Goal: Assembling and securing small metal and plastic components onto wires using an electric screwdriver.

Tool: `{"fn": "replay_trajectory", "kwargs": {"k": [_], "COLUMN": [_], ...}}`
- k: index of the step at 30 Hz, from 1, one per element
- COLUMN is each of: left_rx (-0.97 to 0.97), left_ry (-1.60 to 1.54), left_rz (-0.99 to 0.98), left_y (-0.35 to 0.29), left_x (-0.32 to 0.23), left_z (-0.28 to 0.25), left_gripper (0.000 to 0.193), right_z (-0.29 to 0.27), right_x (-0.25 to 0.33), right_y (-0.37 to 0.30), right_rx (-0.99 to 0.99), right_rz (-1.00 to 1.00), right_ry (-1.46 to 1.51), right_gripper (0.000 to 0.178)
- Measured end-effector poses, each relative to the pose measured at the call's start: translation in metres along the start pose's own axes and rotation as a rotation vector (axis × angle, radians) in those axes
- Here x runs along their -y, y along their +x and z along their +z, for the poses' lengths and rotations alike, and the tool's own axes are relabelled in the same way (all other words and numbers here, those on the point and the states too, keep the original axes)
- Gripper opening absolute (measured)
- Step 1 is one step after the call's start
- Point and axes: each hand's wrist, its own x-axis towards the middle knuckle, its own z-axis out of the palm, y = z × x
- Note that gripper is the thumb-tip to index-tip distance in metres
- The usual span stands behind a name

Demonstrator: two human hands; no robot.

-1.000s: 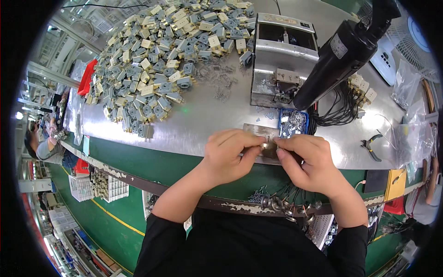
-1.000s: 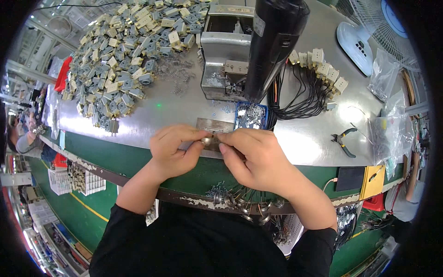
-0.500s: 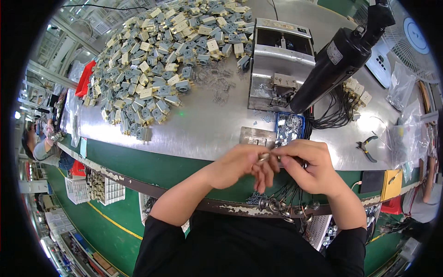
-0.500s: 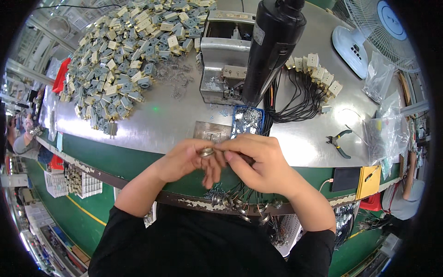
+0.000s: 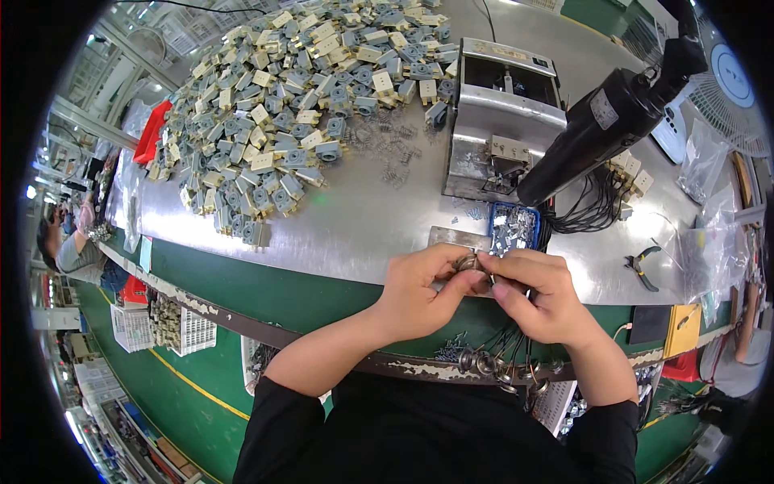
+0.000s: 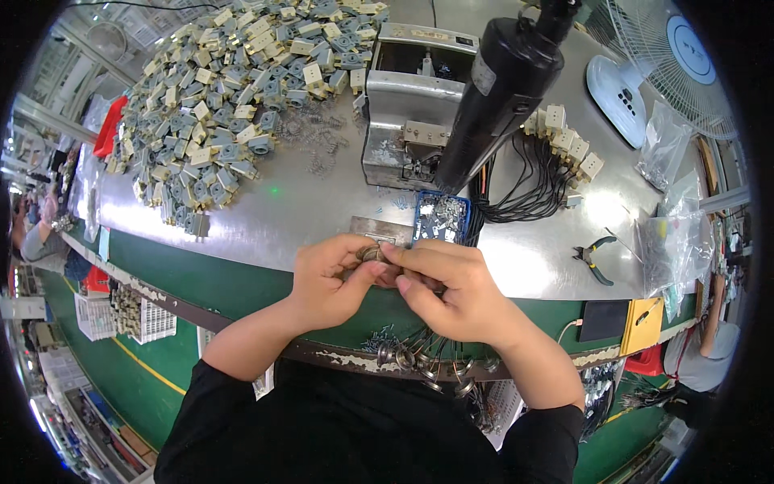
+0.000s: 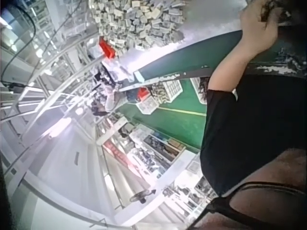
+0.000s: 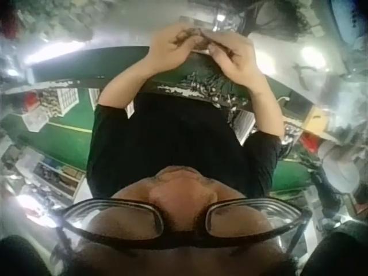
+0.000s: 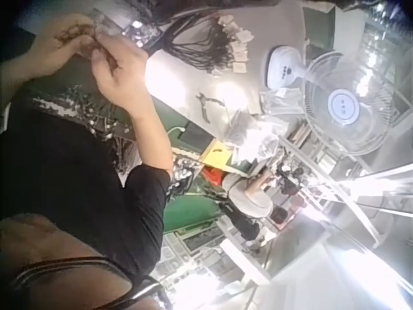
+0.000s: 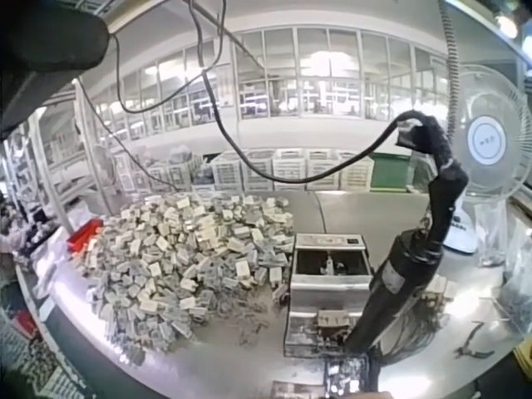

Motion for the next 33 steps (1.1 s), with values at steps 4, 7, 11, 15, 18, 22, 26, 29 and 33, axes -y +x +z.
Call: {"fn": "replay_trajectory", "kwargs": {"k": [4,7,11,15,18,22,26,29,33], "left_rx": [0.064,0.094,0.07,-0.212,-0.546,-0.775,-0.805,-0.724,-0.516], "left_ry": [-0.518,-0.631,-0.361,0.977,1.236,1.511,1.473,1.323,0.911], "left_rz": [-0.23,-0.3,-0.22,0.015,-0.023,-0.279,-0.255,-0.175,-0.108], "left_y": [0.001,0.002,0.004,-0.005,-0.028,-0.073,-0.095,-0.1,-0.09], "left_x": [0.001,0.004,-0.023,-0.046,-0.036,-0.02,0.001,0.004,-0.003], "left_z": [-0.003,-0.008,-0.025,-0.091,-0.15,-0.192,-0.192,-0.188,-0.161], "left_gripper": [0.025,0.027,0.034,0.043,0.045,0.041,0.034,0.032,0.036], "right_z": [0.002,-0.007,-0.013,-0.036,-0.035,-0.032,-0.025,-0.022,-0.023], "right_x": [-0.007,-0.003,-0.005,-0.024,-0.026,-0.027,-0.027,-0.026,-0.027], "right_y": [-0.001,0.004,0.004,0.002,-0.002,0.003,0.006,0.008,0.009], "right_rx": [-0.067,-0.006,-0.022,0.089,0.066,0.148,0.166,0.168,0.182], "right_rz": [-0.076,-0.023,0.097,0.042,0.095,0.081,0.15,0.165,0.16], "right_ry": [0.037,0.022,0.007,-0.298,-0.497,-0.53,-0.593,-0.607,-0.61], "right_gripper": [0.031,0.032,0.043,0.048,0.03,0.027,0.023,0.02,0.018]}}
